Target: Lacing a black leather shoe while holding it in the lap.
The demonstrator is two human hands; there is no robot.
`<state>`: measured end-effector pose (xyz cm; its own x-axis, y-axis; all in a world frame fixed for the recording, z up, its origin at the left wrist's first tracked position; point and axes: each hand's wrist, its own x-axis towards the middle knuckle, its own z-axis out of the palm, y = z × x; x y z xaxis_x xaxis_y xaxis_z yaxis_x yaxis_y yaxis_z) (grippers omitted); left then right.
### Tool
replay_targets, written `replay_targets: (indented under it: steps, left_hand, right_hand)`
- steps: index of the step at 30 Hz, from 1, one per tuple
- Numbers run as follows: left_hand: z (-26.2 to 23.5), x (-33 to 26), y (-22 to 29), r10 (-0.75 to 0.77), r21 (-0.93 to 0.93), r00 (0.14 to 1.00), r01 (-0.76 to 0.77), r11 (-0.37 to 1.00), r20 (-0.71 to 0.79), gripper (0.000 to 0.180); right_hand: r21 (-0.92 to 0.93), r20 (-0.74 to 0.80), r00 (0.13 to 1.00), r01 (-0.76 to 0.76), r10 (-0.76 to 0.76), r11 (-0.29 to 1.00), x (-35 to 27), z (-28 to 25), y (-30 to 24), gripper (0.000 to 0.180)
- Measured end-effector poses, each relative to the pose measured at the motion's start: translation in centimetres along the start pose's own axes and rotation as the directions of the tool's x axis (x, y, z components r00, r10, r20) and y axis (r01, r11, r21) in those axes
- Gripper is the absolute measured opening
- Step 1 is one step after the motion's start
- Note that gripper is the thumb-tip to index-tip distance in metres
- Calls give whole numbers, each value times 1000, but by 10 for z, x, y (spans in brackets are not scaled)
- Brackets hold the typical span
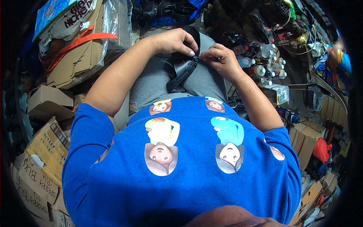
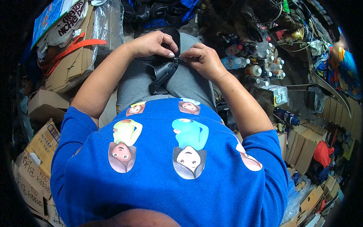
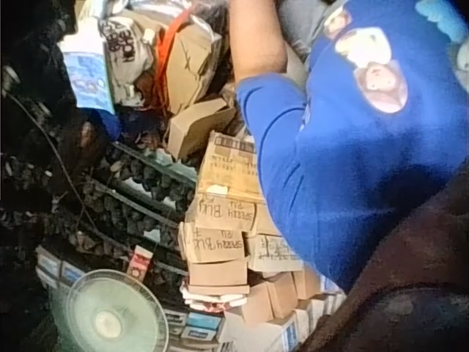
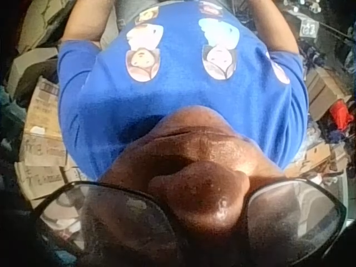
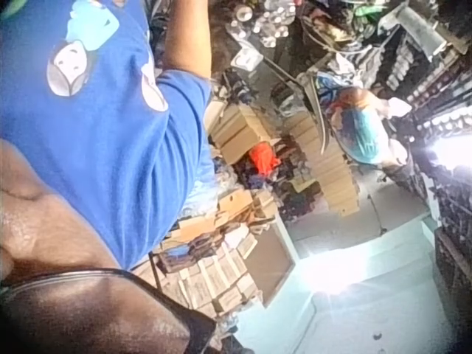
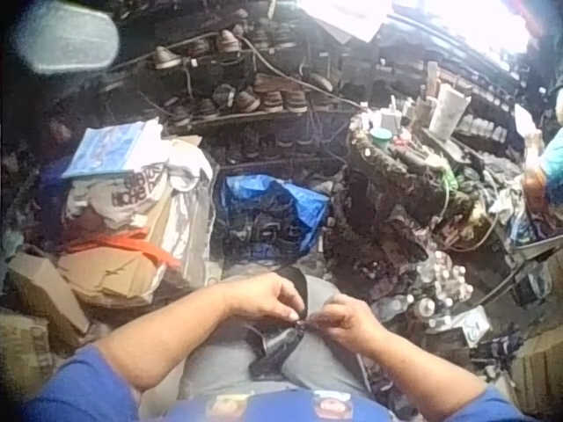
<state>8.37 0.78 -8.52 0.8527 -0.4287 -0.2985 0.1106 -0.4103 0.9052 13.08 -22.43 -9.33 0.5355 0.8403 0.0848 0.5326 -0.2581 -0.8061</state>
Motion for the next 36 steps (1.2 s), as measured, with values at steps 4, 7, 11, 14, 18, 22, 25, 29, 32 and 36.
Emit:
replay_targets:
  steps: [4, 7, 11, 14, 18, 22, 25, 29, 32, 36]
  left_hand:
    - [-2, -2, 8, 12, 101, 998, -18, 995, 60, 30]
    - [-3, -3, 7, 6, 131, 997, -16, 991, 75, 30]
    - [-2, -3, 6, 26, 149, 995, -39, 988, 91, 30]
    - [-2, -3, 11, 10, 190, 996, -27, 981, 91, 30]
    - [-3, -3, 7, 56, 168, 994, -71, 983, 89, 27]
    - [-1, 3, 12, 30, 230, 1000, -29, 973, 2, 29]
    - [9, 5, -6, 118, 255, 978, -72, 964, -171, 36]
    - [29, -25, -3, 427, 506, 719, -122, 854, -549, 43]
    - [30, -67, 11, 216, 401, 815, 22, 916, -538, 39]
    - [13, -105, -14, 152, 451, 781, 180, 874, -606, 30]
  right_hand:
    - [-102, -46, 999, 18, -23, 995, -7, 3, -12, 22]
    - [-179, -31, 999, 8, -14, 984, -8, 2, -22, 21]
    - [-412, 59, 997, 76, -57, 908, -4, -1, -35, 22]
    - [-523, 124, 992, 89, -28, 848, -2, -3, -45, 22]
    - [-633, 253, 965, 223, -73, 742, 9, -7, -56, 21]
    - [-634, 276, 961, 205, -29, 745, 23, 1, -48, 19]
    - [-385, 124, 992, 51, -3, 922, 23, 12, -28, 15]
    - [193, 155, 952, -291, 264, 937, 12, 0, -10, 24]
    - [253, 156, 945, -319, 287, 913, 4, -12, 3, 24]
    - [-72, 169, 983, -64, 75, 995, 0, -10, -8, 25]
